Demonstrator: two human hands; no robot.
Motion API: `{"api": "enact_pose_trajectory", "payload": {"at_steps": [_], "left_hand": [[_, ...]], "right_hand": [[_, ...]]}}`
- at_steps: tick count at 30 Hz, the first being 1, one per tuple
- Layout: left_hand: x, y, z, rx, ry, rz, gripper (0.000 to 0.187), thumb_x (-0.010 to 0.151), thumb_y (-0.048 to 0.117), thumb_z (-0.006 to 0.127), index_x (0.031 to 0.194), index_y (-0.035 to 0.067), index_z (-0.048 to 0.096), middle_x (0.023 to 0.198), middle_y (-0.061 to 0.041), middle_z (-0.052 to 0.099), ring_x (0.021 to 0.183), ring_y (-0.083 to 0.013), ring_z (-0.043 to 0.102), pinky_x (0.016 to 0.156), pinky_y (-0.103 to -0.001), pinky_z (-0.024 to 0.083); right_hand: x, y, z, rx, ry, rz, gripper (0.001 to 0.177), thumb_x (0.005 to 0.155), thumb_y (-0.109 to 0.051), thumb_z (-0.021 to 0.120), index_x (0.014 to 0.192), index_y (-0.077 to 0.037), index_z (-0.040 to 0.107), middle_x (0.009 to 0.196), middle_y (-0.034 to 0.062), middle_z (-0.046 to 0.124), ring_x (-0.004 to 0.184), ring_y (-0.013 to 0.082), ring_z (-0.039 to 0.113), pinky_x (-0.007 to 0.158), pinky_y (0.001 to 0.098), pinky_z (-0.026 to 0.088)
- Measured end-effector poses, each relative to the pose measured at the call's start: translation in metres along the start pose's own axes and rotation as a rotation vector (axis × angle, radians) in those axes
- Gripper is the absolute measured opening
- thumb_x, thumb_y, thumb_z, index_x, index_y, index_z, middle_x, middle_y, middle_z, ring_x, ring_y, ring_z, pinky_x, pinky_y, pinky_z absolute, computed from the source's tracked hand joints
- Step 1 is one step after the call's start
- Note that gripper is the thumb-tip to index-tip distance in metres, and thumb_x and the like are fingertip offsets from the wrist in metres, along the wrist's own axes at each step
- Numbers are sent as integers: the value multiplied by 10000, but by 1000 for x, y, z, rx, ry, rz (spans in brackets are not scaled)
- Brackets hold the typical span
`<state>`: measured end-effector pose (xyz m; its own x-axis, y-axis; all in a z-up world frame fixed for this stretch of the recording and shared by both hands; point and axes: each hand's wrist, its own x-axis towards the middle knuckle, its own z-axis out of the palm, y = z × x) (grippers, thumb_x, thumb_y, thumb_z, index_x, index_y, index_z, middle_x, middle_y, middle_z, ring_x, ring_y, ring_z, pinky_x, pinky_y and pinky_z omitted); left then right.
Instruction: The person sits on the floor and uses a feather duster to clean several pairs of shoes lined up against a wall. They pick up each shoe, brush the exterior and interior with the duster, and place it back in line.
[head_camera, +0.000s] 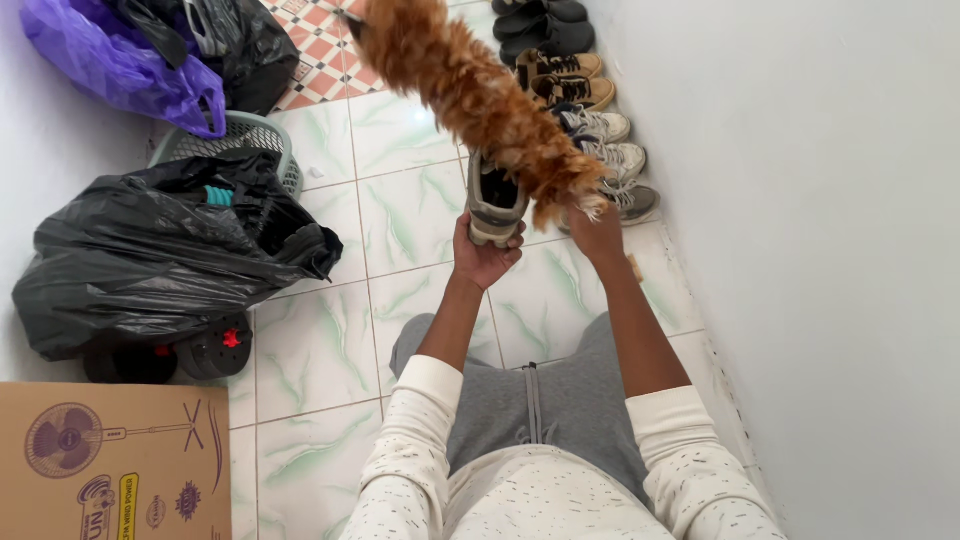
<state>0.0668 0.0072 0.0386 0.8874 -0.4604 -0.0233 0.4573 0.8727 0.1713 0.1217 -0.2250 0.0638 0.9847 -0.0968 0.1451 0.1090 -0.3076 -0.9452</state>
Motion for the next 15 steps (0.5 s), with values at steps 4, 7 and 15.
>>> {"api": "enact_pose_trajectory", "payload": {"at_steps": [4, 7, 15], "left_hand": [[-8, 7, 2, 117, 31, -1, 617, 963, 589, 456, 1249, 66, 616, 1048, -157, 660, 772, -238, 574, 565, -325, 429], [-9, 13, -6, 175, 107, 14, 549, 957, 577, 506, 1199, 98, 621, 1013, -101, 665, 764, -245, 585, 541, -325, 419], [-3, 18, -55, 411, 347, 170, 485, 933, 461, 713, 1256, 112, 615, 1018, -50, 659, 827, -198, 609, 642, -319, 488]], "right_hand": [[-7, -17, -4, -391, 115, -81, 354, 1028, -357, 572, 1134, -60, 732, 1034, 184, 742, 978, 379, 681, 852, 455, 519], [-1, -14, -10, -255, 68, 59, 392, 1012, -397, 595, 1080, -41, 746, 1002, 161, 748, 984, 355, 687, 871, 444, 524], [15, 46, -30, -585, 92, -285, 419, 1043, -342, 711, 1176, 54, 727, 1034, 251, 694, 935, 399, 655, 838, 484, 501]]}}
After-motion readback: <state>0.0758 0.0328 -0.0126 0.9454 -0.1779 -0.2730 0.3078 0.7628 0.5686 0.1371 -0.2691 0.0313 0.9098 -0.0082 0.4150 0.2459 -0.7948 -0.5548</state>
